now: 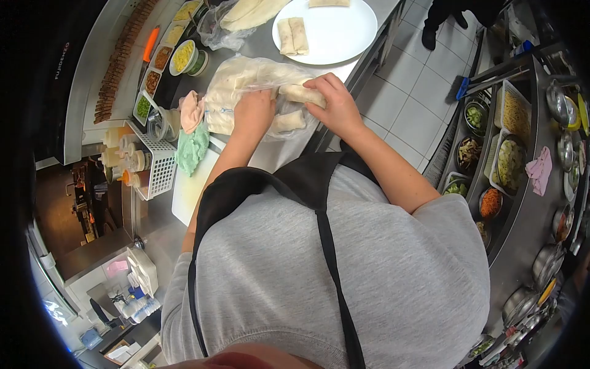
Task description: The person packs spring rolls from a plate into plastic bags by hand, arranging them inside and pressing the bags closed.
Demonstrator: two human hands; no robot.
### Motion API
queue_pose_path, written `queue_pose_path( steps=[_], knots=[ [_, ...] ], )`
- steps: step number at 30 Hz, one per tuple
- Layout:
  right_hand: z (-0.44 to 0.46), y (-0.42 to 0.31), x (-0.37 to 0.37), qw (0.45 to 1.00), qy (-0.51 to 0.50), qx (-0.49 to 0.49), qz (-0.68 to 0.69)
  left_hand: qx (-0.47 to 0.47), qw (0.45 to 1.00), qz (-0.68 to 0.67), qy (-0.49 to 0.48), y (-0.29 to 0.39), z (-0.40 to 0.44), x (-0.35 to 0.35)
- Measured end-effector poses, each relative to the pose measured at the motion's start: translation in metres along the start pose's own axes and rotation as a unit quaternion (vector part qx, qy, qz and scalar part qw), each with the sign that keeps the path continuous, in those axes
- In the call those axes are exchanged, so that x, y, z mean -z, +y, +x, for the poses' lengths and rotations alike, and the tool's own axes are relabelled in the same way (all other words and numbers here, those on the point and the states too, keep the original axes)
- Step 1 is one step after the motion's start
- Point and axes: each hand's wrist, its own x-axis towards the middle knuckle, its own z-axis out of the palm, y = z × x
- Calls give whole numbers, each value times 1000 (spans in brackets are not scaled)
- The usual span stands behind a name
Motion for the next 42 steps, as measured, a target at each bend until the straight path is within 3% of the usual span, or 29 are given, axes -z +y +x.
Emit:
queue_pose_path(
  steps=[3,7,10,16,18,19,21,27,31,33,36,40,42],
  knots=[
    [-1,0,1,1000,-5,-10,3,12,998,-6,63,1,6,-9],
    [-1,1,3,1000,0,-8,10,27,999,-18,23,6,4,-7],
    [-1,0,5,999,14,-31,27,20,997,13,80,4,4,-18],
    [-2,15,3,986,72,-105,111,-37,988,-130,79,-4,-8,4],
    [-1,17,3,977,77,-140,143,-117,968,-218,-38,-12,-7,14],
    [0,17,3,975,79,-145,151,-115,968,-218,-37,-14,-7,15],
    [3,15,4,973,79,-147,159,-123,932,-308,-146,-18,-2,17],
    [11,-10,18,992,63,-72,82,-101,870,-416,-246,-24,7,18],
    [8,-14,11,997,34,-28,59,-132,886,-417,-154,-31,-12,16],
    [9,-14,-1,999,5,-4,39,-115,971,-203,-59,-29,-29,23],
    [11,-13,-27,999,-16,47,24,-149,982,-92,-75,-26,-44,29],
    [19,-2,-51,993,-22,112,-7,-139,982,-88,-90,-24,-52,36],
    [25,-3,-52,979,-34,178,-91,-141,984,-100,-46,-26,-57,39]
  ],
)
